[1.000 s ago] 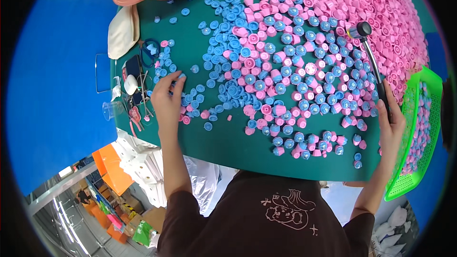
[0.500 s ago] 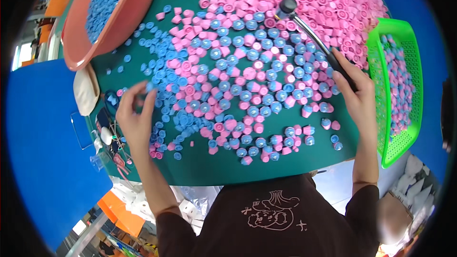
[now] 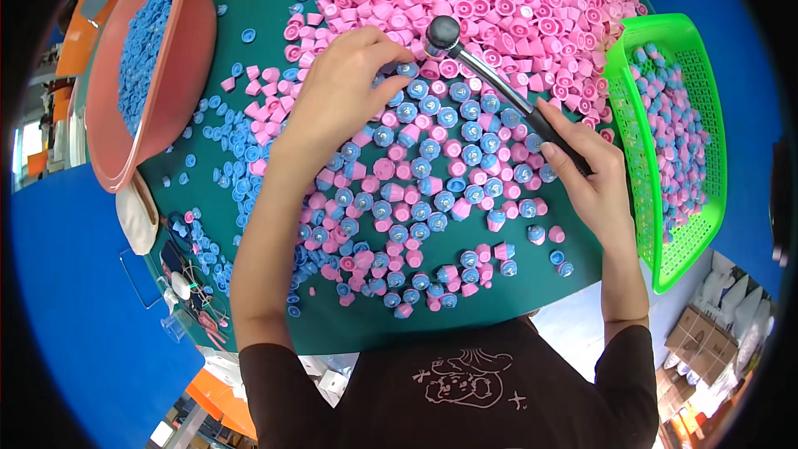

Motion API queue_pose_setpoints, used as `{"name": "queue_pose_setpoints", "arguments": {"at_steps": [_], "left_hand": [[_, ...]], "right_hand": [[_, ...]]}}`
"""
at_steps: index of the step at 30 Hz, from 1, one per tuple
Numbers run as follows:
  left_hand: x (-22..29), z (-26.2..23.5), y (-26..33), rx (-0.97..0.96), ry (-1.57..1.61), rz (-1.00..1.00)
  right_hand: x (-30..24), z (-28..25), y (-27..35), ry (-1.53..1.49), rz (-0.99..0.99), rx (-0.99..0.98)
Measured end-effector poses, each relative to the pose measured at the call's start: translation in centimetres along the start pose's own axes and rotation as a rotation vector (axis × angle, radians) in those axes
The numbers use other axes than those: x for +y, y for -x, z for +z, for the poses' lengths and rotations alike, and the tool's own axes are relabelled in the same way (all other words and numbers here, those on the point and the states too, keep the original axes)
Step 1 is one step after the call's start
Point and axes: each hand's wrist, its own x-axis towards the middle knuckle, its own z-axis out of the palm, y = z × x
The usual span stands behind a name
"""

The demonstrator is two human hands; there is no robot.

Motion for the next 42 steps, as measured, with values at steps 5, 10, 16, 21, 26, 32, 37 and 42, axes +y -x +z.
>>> {"name": "queue_pose_setpoints", "arguments": {"at_steps": [5, 10, 16, 21, 26, 32, 37, 42], "left_hand": [[-0.2, -0.1, -0.8, -0.06, -0.023, -0.002], [-0.4, -0.7, -0.8, -0.074, -0.058, 0.041], [1.8, -6.0, 2.3, 0.129, 0.037, -0.165], [1.5, -10.2, 11.5, 0.298, -0.159, -0.442], [0.6, -11.9, 24.2, 0.417, -0.213, -0.787], [0.2, -8.2, 28.1, 0.391, -0.172, -0.887], [-0.4, -7.2, 28.0, 0.36, -0.265, -0.79], [-1.7, -7.2, 27.0, 0.371, -0.261, -0.797]], "right_hand": [[0.2, 0.1, -0.2, -0.02, -0.01, -0.009], [-0.4, 0.2, -0.3, 0.023, 0.008, -0.046], [-2.9, 0.7, -0.1, 0.05, -0.109, 0.032], [-1.9, 1.6, -0.9, 0.151, -0.04, -0.096], [-2.3, 0.7, 0.0, 0.068, -0.006, -0.014], [-2.7, -1.1, 1.9, 0.144, 0.129, -0.083], [-1.4, 0.3, 0.6, 0.06, 0.07, -0.09], [-1.3, -0.2, -0.2, 0.101, 0.133, -0.048]]}}
